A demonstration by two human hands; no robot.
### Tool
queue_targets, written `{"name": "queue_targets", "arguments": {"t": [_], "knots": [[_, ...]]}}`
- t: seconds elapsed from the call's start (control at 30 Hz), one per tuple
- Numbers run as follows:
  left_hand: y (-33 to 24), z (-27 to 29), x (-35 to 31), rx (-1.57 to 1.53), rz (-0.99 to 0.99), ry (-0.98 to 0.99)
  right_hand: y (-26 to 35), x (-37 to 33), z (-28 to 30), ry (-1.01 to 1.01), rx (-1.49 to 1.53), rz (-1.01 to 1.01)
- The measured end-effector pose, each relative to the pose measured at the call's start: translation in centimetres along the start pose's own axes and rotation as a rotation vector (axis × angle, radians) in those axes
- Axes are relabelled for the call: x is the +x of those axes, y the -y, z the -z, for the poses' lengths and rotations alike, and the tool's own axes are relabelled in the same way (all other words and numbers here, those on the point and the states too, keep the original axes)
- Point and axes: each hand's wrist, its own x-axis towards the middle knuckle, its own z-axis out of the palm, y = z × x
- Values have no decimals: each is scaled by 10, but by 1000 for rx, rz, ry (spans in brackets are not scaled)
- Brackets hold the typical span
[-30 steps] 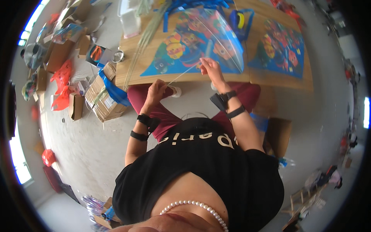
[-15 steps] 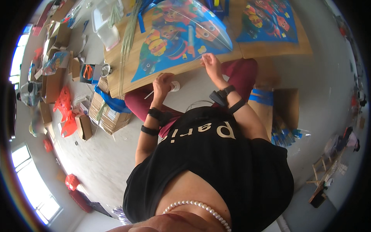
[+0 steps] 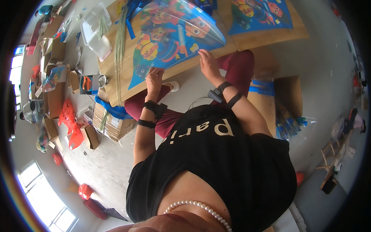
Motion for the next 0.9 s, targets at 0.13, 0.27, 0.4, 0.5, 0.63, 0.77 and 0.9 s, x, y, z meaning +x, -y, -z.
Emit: {"name": "queue_targets", "arguments": {"t": [0.13,0.27,0.4,0.5,0.63,0.77,0.9], "knots": [[3,0,0,-37,17,-12,3,3,1,12,11,-8],[11,1,0,-27,-15,-17,6,6,2,45,12,0],[13,1,0,-8,-22,-13,6,8,0,76,-3,26],[14,2,1,-13,-13,5,5,8,-2,91,-11,48],[13,4,1,-18,-5,17,5,7,-3,93,-18,54],[14,7,3,-17,10,49,6,8,-1,131,-58,78],[16,8,6,-6,-7,70,6,7,2,162,-114,110]]}}
